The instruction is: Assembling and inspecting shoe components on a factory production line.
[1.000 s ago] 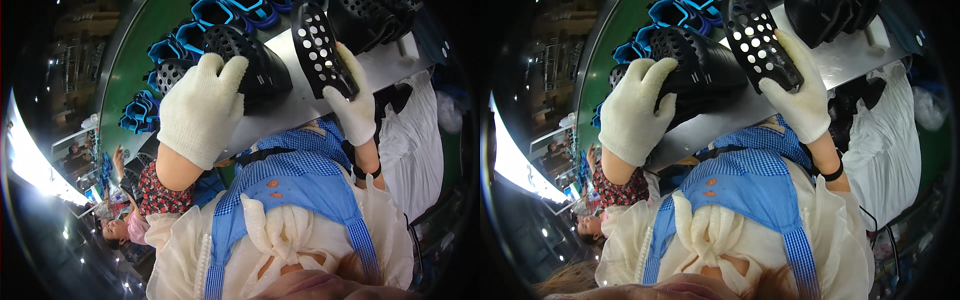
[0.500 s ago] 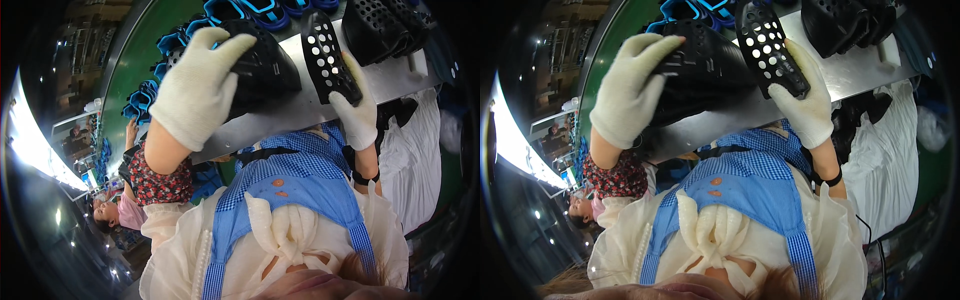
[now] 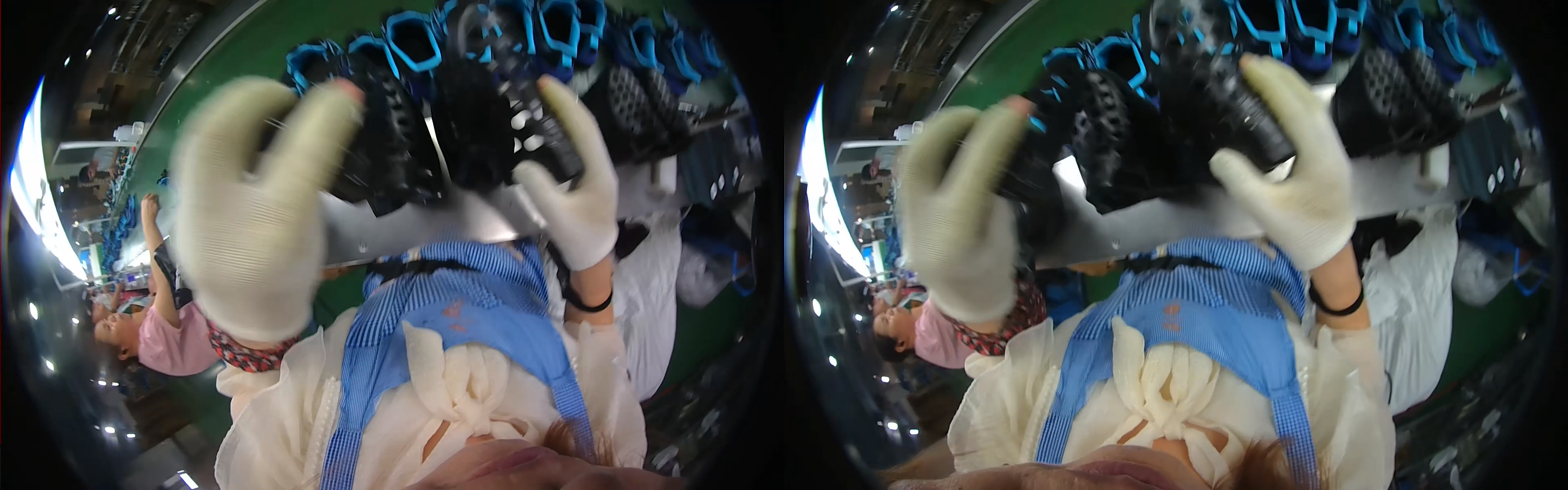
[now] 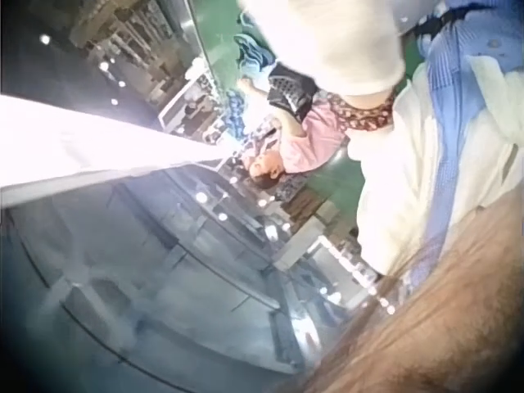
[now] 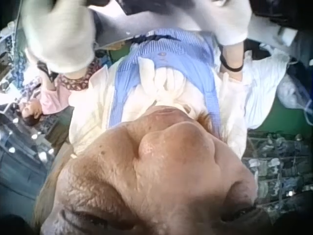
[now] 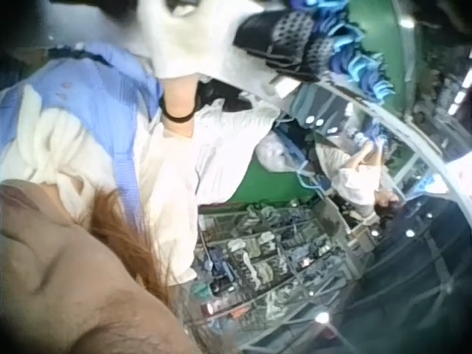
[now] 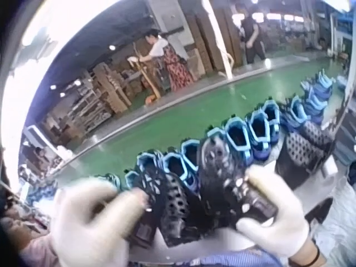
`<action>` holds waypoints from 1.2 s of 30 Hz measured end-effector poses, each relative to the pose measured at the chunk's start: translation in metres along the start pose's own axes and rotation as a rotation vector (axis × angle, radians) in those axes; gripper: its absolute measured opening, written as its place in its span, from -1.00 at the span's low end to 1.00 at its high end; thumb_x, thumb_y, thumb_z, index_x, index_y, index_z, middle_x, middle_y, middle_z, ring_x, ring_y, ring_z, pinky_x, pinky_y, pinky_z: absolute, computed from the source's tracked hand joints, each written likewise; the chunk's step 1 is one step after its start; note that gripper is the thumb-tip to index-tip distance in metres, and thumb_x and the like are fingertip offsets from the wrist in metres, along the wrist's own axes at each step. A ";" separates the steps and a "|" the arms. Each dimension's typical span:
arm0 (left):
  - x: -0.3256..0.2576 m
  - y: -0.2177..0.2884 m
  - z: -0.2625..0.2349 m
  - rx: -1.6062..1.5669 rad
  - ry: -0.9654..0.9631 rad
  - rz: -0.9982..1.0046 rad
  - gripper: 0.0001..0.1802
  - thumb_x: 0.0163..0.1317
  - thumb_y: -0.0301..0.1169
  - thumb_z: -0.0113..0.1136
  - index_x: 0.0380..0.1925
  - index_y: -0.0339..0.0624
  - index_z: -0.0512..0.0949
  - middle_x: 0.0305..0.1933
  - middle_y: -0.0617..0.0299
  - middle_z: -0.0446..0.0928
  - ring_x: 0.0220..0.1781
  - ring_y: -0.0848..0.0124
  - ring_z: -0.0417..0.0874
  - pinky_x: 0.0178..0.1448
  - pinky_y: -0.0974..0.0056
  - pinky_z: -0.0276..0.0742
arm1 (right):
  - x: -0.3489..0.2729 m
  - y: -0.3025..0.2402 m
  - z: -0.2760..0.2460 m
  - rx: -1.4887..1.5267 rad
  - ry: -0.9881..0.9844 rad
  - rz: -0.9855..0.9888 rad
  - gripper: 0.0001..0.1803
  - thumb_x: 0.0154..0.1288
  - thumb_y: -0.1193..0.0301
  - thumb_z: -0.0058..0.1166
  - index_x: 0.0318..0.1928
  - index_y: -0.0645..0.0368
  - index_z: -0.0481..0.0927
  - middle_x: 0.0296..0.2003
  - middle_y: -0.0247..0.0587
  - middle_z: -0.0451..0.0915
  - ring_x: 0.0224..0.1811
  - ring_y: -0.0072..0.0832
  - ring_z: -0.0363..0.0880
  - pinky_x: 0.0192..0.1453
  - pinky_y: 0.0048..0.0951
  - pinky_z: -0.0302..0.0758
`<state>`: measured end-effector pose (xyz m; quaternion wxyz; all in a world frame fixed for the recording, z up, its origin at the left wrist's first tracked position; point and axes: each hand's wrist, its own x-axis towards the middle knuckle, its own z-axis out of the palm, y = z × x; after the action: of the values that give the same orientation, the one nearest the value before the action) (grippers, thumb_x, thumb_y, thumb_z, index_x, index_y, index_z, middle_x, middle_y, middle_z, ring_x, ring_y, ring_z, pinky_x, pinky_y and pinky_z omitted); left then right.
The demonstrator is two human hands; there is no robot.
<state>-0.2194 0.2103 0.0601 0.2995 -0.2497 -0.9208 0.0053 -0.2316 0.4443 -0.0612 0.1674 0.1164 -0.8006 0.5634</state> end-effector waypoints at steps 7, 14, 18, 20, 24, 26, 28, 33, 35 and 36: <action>-0.042 0.018 0.039 -0.281 -0.165 0.054 -0.61 -0.08 -0.39 0.20 -0.14 0.00 0.59 -0.20 0.28 0.46 -0.37 0.30 0.48 -0.29 0.25 0.50 | 0.014 -0.015 0.050 -0.694 -0.042 -0.147 -0.40 -0.03 0.19 0.33 0.04 0.19 0.55 -0.06 -0.08 0.58 -0.05 -0.13 0.53 0.05 -0.23 0.49; -0.054 -0.011 0.040 -0.576 -0.079 0.026 -0.61 0.02 -0.38 0.24 -0.07 -0.09 0.56 -0.08 0.20 0.51 -0.28 0.19 0.51 -0.20 0.18 0.52 | 0.012 -0.027 0.069 -0.608 -0.125 -0.431 -0.57 0.03 0.41 0.22 -0.03 0.26 0.58 -0.11 -0.09 0.54 -0.04 -0.10 0.46 0.09 -0.17 0.37; -0.063 -0.023 0.046 -0.798 0.035 -0.011 -0.59 0.06 -0.39 0.27 -0.02 -0.17 0.57 -0.03 0.05 0.52 -0.10 0.12 0.57 -0.04 0.19 0.56 | 0.026 -0.010 0.068 -0.498 -0.172 -0.480 -0.58 0.00 0.47 0.23 -0.03 0.20 0.60 -0.13 -0.09 0.56 -0.01 -0.14 0.47 0.12 -0.19 0.35; -0.070 -0.036 0.055 -0.906 0.131 -0.096 -0.59 0.06 -0.44 0.30 -0.02 -0.22 0.58 -0.03 0.01 0.53 -0.02 0.14 0.58 0.02 0.22 0.56 | 0.026 -0.011 0.060 -0.400 -0.223 -0.372 -0.58 0.03 0.50 0.20 -0.01 0.22 0.59 -0.05 -0.08 0.56 0.05 -0.17 0.46 0.19 -0.25 0.34; -0.077 -0.085 0.100 -0.799 0.236 -0.393 -0.75 0.08 -0.42 0.28 -0.21 -0.24 0.62 -0.16 0.00 0.56 -0.09 0.09 0.59 0.02 0.18 0.54 | 0.032 -0.006 0.064 -0.324 -0.211 -0.194 -0.52 0.07 0.49 0.17 0.08 0.23 0.55 0.18 0.01 0.44 0.25 -0.14 0.37 0.36 -0.25 0.26; -0.093 -0.121 0.137 -0.450 0.153 -0.554 -0.71 0.13 -0.34 0.25 -0.17 -0.24 0.62 -0.12 0.00 0.56 -0.10 0.12 0.61 0.00 0.17 0.55 | 0.034 -0.006 0.070 -0.356 -0.289 -0.229 -0.49 0.05 0.48 0.19 0.10 0.21 0.55 0.19 0.01 0.43 0.26 -0.11 0.35 0.35 -0.23 0.27; -0.098 -0.150 0.167 -0.185 -0.228 -0.882 -0.56 0.23 -0.08 0.09 -0.14 -0.23 0.61 -0.03 -0.11 0.53 0.02 -0.02 0.57 0.13 0.03 0.48 | 0.035 -0.018 0.072 -0.509 -0.373 -0.319 -0.46 -0.02 0.45 0.23 0.08 0.17 0.57 0.17 0.00 0.45 0.25 -0.09 0.36 0.35 -0.21 0.27; -0.091 -0.209 0.237 -0.352 -0.587 -1.230 -0.35 0.15 0.11 0.03 -0.18 -0.33 0.65 -0.05 -0.20 0.60 0.05 -0.01 0.62 0.16 0.09 0.49 | 0.046 -0.019 0.063 -0.405 -0.428 -0.234 -0.35 -0.07 0.44 0.24 0.15 0.19 0.50 0.23 0.01 0.39 0.28 -0.08 0.32 0.37 -0.21 0.25; -0.093 -0.231 0.261 -0.436 -0.677 -1.277 -0.31 0.07 0.14 0.07 -0.14 -0.34 0.64 -0.04 -0.19 0.61 0.06 0.01 0.62 0.15 0.11 0.49 | 0.043 -0.010 0.065 -0.265 -0.378 -0.099 -0.27 -0.09 0.44 0.22 0.22 0.23 0.44 0.30 0.03 0.29 0.35 -0.11 0.27 0.41 -0.23 0.20; -0.094 -0.237 0.272 -0.522 -0.714 -1.325 -0.32 0.07 0.10 0.11 -0.12 -0.34 0.63 -0.04 -0.17 0.62 0.06 0.04 0.63 0.16 0.12 0.48 | 0.041 -0.009 0.064 -0.190 -0.349 -0.042 -0.24 -0.11 0.44 0.22 0.24 0.24 0.41 0.33 0.04 0.25 0.37 -0.12 0.23 0.43 -0.24 0.18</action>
<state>-0.4129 -0.0031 -0.1766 -0.1412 0.3046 -0.8894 -0.3101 -0.2748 0.3809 -0.0574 0.0479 0.2127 -0.8643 0.4532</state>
